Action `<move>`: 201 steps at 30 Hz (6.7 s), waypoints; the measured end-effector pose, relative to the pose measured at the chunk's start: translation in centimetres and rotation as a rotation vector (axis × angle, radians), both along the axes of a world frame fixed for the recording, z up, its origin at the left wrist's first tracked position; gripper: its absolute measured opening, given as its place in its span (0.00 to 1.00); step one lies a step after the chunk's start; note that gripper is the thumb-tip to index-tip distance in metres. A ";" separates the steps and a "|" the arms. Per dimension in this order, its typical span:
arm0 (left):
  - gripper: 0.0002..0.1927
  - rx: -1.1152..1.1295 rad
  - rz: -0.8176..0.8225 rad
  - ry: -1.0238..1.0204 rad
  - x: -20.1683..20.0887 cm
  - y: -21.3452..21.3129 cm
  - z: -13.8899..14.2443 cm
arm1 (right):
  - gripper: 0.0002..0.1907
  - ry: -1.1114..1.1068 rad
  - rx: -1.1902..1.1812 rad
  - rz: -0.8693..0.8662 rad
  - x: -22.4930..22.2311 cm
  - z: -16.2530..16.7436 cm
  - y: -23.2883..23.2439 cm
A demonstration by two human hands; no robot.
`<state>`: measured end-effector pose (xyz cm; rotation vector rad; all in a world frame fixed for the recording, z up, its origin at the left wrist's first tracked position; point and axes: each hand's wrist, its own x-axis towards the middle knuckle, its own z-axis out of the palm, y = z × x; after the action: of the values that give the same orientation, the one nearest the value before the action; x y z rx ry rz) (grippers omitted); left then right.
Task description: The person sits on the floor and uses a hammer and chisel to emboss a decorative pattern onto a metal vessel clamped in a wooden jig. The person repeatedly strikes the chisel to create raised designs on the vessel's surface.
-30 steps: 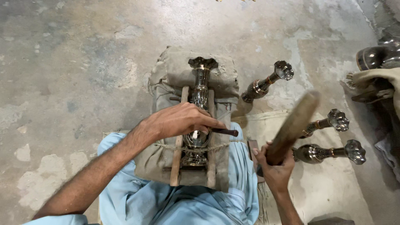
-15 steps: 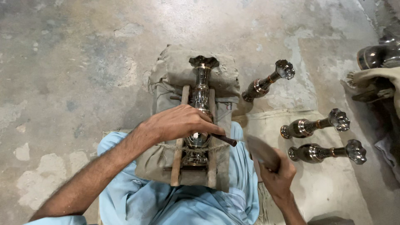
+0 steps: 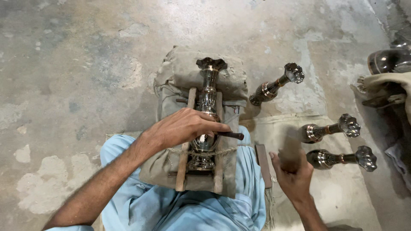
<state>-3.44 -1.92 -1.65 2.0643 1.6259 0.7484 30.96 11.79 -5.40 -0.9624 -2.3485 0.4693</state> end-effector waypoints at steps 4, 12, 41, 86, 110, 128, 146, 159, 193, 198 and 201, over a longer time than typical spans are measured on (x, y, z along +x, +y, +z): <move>0.30 0.021 0.056 -0.136 0.2 -0.2 -1.2 | 0.26 -0.096 0.103 0.032 -0.3 1.4 0.6; 0.31 -0.030 0.203 -0.237 0.8 -0.6 -2.6 | 0.26 -0.332 0.077 0.004 -2.0 5.3 2.1; 0.27 0.256 0.608 -0.671 4.0 -2.5 -4.2 | 0.35 -0.244 0.233 0.442 -13.1 16.3 6.1; 0.25 0.375 0.738 -0.922 5.2 -2.8 -6.5 | 0.36 -0.825 0.450 0.382 -17.4 20.7 3.5; 0.24 0.166 0.096 -0.440 0.8 -0.3 -2.9 | 0.36 -0.212 -0.118 -0.029 -2.0 7.7 3.7; 0.28 0.121 -0.077 -0.237 0.0 0.2 -2.8 | 0.27 0.010 0.378 0.132 1.3 0.4 2.3; 0.26 0.152 -0.127 -0.222 0.6 3.3 -0.5 | 0.50 -0.233 -0.197 0.188 -1.3 -2.0 -2.8; 0.29 0.136 -0.236 -0.001 1.0 3.6 0.6 | 0.31 0.107 0.086 -0.143 2.5 -9.6 -4.0; 0.26 0.257 0.493 -0.478 3.6 -1.1 -3.3 | 0.39 -0.407 0.029 0.123 -1.9 3.7 2.3; 0.25 0.309 0.612 -0.660 4.5 -1.7 -4.3 | 0.42 -0.694 0.221 0.255 -3.7 6.6 4.6; 0.25 0.357 0.621 -0.689 4.8 -1.8 -4.3 | 0.38 -0.604 0.289 0.242 -5.6 9.4 5.4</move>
<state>1.33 -3.68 -5.97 1.2050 1.7655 1.8256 25.37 17.23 3.99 -0.7550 -2.9846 -0.1023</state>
